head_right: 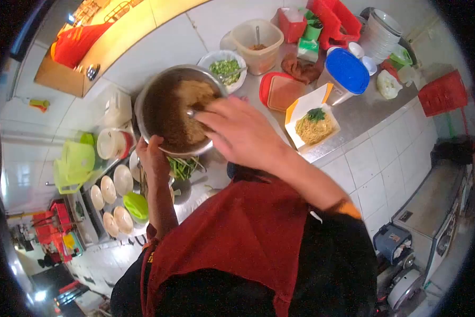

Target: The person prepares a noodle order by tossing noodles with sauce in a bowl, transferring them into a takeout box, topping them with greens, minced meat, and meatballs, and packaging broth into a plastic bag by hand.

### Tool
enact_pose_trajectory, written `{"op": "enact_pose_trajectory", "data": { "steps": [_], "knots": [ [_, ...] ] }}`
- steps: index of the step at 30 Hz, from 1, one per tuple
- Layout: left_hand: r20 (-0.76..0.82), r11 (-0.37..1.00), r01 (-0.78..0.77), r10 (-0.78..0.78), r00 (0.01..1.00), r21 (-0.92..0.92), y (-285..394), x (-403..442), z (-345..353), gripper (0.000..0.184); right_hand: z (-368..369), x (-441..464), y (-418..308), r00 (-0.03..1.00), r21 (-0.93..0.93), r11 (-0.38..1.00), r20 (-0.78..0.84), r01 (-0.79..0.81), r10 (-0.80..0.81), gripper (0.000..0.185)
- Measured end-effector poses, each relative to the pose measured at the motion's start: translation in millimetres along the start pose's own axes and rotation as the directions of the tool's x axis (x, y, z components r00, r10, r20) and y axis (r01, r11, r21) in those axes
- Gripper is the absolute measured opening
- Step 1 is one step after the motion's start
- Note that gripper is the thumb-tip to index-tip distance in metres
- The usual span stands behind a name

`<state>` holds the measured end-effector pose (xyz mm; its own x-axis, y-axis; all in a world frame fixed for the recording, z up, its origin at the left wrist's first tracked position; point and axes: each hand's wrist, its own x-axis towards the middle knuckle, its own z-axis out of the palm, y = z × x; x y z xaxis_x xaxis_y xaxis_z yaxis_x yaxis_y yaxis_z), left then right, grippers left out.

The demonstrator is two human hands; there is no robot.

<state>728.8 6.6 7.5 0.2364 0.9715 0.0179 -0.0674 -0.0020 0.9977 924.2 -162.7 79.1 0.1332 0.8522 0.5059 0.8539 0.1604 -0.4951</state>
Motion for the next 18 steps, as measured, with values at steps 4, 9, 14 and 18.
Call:
{"op": "enact_pose_trajectory", "data": {
  "steps": [4, 9, 14, 18],
  "knots": [
    [0.178, 0.985, 0.169, -0.172, 0.969, 0.035, -8, -44, 0, 0.022, 36, 14, 15, 0.967, -0.528, 0.81, 0.157, 0.254, -0.2, 0.027],
    [0.376, 0.99, 0.132, -0.139, 0.916, 0.043, -11, -87, 10, 0.018, 29, -32, 31, 0.928, -0.577, 0.779, 0.372, 0.244, -0.016, 0.013],
    [0.448, 0.984, 0.173, -0.172, 0.877, 0.039, -9, -98, 20, 0.017, 9, -88, 14, 0.851, -0.602, 0.791, 0.467, 0.108, 0.239, 0.015],
    [0.547, 0.988, 0.144, -0.147, 0.824, 0.049, -36, -100, 16, 0.015, 4, -113, -8, 0.808, -0.577, 0.806, 0.411, -0.129, 0.423, 0.017]
  ]
}}
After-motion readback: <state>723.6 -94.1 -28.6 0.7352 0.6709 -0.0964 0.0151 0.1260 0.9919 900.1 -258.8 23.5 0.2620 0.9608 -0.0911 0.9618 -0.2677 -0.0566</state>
